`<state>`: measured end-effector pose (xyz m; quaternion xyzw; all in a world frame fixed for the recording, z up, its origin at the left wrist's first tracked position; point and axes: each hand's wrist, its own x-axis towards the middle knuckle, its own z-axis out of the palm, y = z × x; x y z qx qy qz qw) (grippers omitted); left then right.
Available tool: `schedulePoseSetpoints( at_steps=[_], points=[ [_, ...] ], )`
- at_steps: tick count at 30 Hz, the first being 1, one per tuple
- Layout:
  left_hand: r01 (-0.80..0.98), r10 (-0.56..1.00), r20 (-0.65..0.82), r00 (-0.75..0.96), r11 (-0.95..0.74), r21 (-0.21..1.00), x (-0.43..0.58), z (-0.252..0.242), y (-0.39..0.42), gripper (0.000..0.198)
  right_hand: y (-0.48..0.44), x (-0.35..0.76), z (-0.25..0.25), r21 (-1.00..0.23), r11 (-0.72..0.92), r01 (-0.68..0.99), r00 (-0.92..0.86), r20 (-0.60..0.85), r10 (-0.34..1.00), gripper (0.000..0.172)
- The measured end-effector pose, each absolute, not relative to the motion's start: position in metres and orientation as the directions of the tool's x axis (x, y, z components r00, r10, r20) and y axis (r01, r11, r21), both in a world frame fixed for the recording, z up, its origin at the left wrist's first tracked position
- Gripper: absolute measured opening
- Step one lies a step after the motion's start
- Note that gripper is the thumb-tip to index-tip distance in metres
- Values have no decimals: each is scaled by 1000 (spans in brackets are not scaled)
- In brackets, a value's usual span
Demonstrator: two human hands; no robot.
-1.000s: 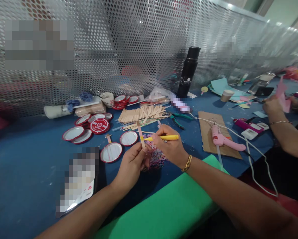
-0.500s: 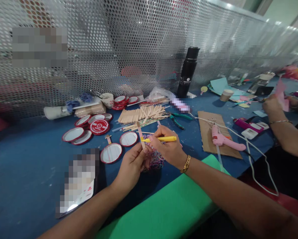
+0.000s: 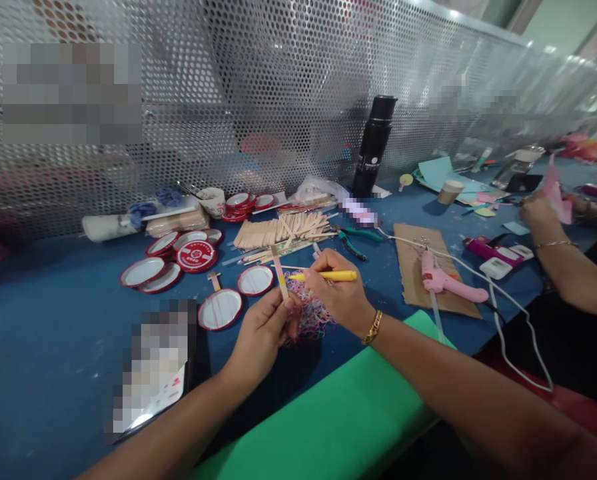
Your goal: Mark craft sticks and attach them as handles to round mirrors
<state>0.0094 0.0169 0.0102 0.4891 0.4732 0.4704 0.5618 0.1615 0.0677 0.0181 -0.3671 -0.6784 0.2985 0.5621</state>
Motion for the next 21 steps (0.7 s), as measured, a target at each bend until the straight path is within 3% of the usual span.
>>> schedulePoseSetpoints(
  at_steps=[8,14,18,21],
  points=[
    [-48,1000,27,14,-27,998,7,6,17,35,78,170,21,-855,518,30,-8,518,855,11],
    [-74,996,85,25,-83,994,6,3,18,34,84,211,29,-876,472,102,100,481,871,23],
    [-77,997,78,22,-76,994,6,5,17,33,69,249,20,-836,420,353,-8,446,895,23],
    [-70,997,74,31,-72,995,6,4,17,31,54,269,8,-663,394,636,-81,451,889,14]
  ],
)
